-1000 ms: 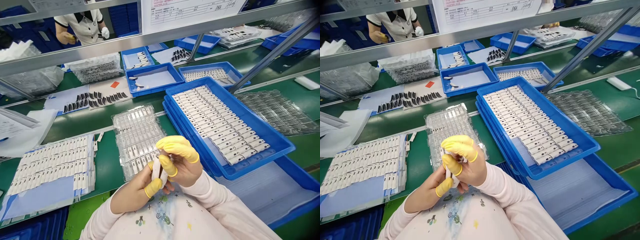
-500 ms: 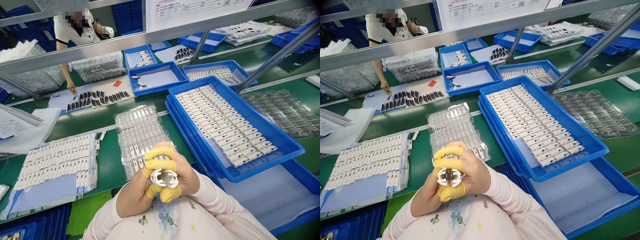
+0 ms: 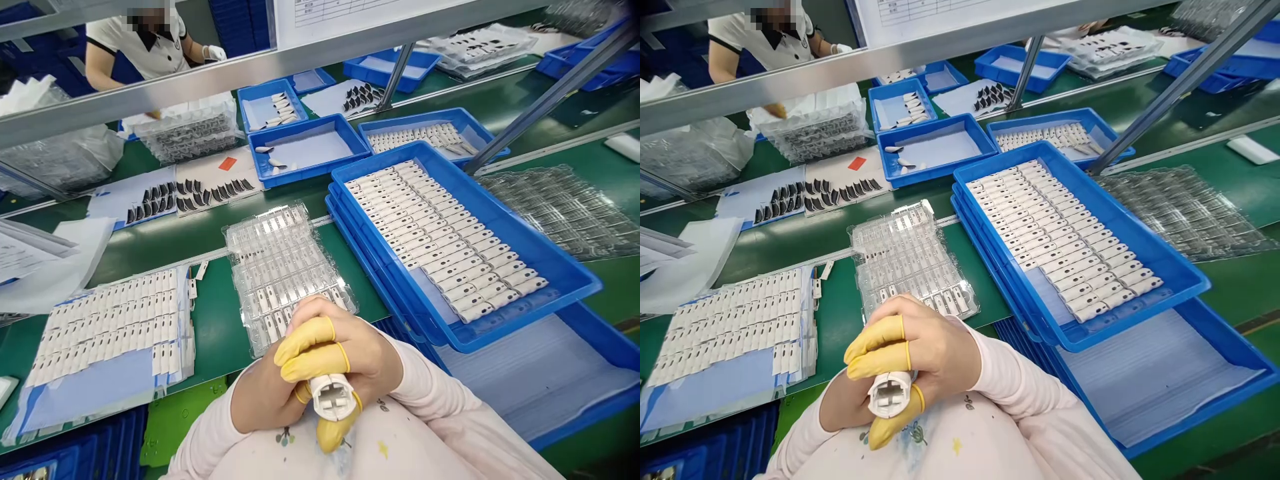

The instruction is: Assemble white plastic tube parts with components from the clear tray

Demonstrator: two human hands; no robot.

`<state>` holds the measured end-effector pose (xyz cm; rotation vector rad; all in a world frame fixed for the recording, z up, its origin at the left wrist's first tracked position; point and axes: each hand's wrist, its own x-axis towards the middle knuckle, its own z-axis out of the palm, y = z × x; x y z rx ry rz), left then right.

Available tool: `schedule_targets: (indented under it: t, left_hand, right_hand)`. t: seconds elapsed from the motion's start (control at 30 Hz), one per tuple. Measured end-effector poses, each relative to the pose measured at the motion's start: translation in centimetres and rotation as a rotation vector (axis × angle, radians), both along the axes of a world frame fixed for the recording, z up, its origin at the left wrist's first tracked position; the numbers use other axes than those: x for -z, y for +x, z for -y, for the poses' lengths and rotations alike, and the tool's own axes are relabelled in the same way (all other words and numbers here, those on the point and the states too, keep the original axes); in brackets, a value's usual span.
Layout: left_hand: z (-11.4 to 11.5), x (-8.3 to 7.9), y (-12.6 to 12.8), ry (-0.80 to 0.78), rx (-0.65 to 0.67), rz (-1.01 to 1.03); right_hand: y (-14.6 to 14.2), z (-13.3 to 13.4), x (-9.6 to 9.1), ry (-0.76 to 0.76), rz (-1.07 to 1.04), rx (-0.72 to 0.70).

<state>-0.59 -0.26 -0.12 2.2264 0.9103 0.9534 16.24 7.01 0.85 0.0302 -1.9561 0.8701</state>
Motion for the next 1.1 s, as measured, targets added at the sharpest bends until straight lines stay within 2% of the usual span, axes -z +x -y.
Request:
schedule_targets:
  t: [0.17, 0.43, 0.57, 0.8, 1.1]
  left_hand:
    - [0.2, 0.2, -0.2, -0.037, 0.018, -0.046]
    - [-0.2, -0.5, 0.7, 0.072, -0.074, 0.055]
    - [-0.3, -0.3, 0.8, 0.093, -0.083, 0.069]
    - [0.1, 0.8, 0.4, 0.071, -0.068, 0.101]
    - [-0.3, 0.6, 0.7, 0.034, -0.040, 0.132]
  right_hand:
    - [0.1, -0.1, -0.2, 0.030, 0.010, 0.030]
    - [0.5, -0.1, 0.0, 0.058, 0.062, 0.025]
    - [0.6, -0.2, 0.2, 0.060, 0.066, 0.012]
    - [0.8, -0.1, 0.1, 0.008, 0.066, 0.037]
    - [1.3, 0.4, -0.4, -0.115, 0.166, 0.023]
